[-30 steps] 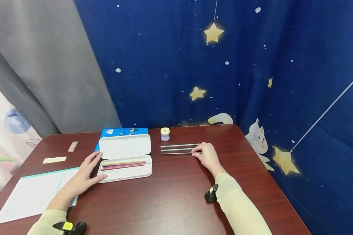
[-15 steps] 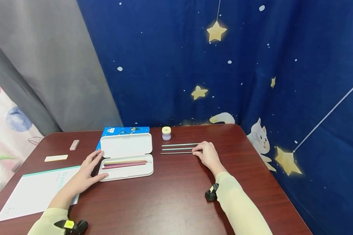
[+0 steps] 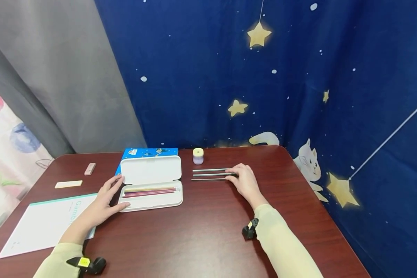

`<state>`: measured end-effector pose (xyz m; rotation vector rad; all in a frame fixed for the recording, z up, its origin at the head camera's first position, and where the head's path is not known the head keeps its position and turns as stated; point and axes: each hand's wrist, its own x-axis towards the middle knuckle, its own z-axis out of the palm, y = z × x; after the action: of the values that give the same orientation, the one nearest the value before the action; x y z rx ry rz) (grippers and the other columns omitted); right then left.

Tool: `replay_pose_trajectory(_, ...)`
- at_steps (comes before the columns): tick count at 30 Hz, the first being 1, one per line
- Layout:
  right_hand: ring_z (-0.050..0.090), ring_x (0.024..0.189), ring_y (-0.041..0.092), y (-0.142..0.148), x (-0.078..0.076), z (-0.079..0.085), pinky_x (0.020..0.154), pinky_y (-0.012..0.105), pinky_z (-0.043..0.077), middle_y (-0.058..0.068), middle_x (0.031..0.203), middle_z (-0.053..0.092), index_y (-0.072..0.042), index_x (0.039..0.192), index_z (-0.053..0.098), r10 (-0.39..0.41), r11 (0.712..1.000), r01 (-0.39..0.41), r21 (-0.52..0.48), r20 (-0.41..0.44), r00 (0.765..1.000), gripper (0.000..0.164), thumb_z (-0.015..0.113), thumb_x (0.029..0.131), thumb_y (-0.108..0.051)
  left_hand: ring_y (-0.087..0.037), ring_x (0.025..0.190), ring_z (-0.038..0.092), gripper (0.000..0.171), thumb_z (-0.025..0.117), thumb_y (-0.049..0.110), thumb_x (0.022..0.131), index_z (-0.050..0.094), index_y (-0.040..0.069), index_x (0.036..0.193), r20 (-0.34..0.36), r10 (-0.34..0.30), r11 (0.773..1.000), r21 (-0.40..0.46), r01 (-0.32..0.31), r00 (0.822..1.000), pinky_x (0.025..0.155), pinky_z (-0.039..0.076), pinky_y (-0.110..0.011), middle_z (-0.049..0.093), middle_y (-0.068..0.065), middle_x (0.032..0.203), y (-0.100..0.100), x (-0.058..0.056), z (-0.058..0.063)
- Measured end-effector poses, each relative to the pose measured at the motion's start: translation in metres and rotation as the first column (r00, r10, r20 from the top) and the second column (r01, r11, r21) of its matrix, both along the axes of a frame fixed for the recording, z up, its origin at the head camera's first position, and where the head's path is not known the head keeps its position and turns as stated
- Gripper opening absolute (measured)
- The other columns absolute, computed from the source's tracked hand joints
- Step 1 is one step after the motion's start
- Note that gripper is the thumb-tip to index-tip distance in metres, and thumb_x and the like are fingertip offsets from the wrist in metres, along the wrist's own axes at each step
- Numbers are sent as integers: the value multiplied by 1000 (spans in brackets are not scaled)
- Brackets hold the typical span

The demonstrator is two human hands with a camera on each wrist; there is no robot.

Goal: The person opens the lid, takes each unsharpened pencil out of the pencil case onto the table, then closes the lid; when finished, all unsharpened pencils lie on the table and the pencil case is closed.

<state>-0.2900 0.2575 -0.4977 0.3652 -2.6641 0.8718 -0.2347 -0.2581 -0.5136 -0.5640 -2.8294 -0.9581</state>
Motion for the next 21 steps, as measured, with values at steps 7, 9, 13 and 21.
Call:
replay_pose_trajectory(7, 75, 105, 16, -26, 5, 22, 90, 38, 61, 1, 118, 78, -15, 129, 76, 47, 965, -30, -260, 60, 997, 38, 82, 92, -24, -47, 148, 20, 103, 79, 45, 92, 18, 13, 168, 4, 3, 1000, -12, -3, 1000, 108, 33, -77, 15, -21, 170, 0, 0, 1)
replay_pose_trajectory(9, 75, 107, 15, -35, 6, 28, 89, 36, 61, 0, 118, 78, -15, 128, 76, 71, 957, -51, -285, 61, 996, 38, 83, 92, -25, -47, 147, 20, 102, 79, 44, 92, 19, 13, 168, 1, 3, 1000, -9, -3, 1000, 108, 33, -78, 16, -21, 169, -1, 0, 1)
replay_pose_trajectory(13, 75, 102, 11, -52, 8, 35, 85, 34, 62, -4, 113, 79, -17, 122, 80, 95, 962, -77, -261, 57, 994, 34, 84, 90, -27, -47, 148, 20, 102, 79, 45, 92, 21, 12, 168, -2, 1, 1000, -8, -1, 1000, 108, 33, -77, 17, -21, 169, 1, 0, 2)
replay_pose_trajectory(21, 75, 93, 5, -90, 6, 36, 80, 30, 61, -7, 105, 80, -19, 114, 83, 163, 967, -151, -206, 39, 986, 27, 86, 88, -24, -47, 148, 19, 101, 80, 42, 92, 21, 11, 168, -11, -7, 1000, -6, 7, 1000, 108, 33, -77, 16, -21, 169, 1, 0, 2)
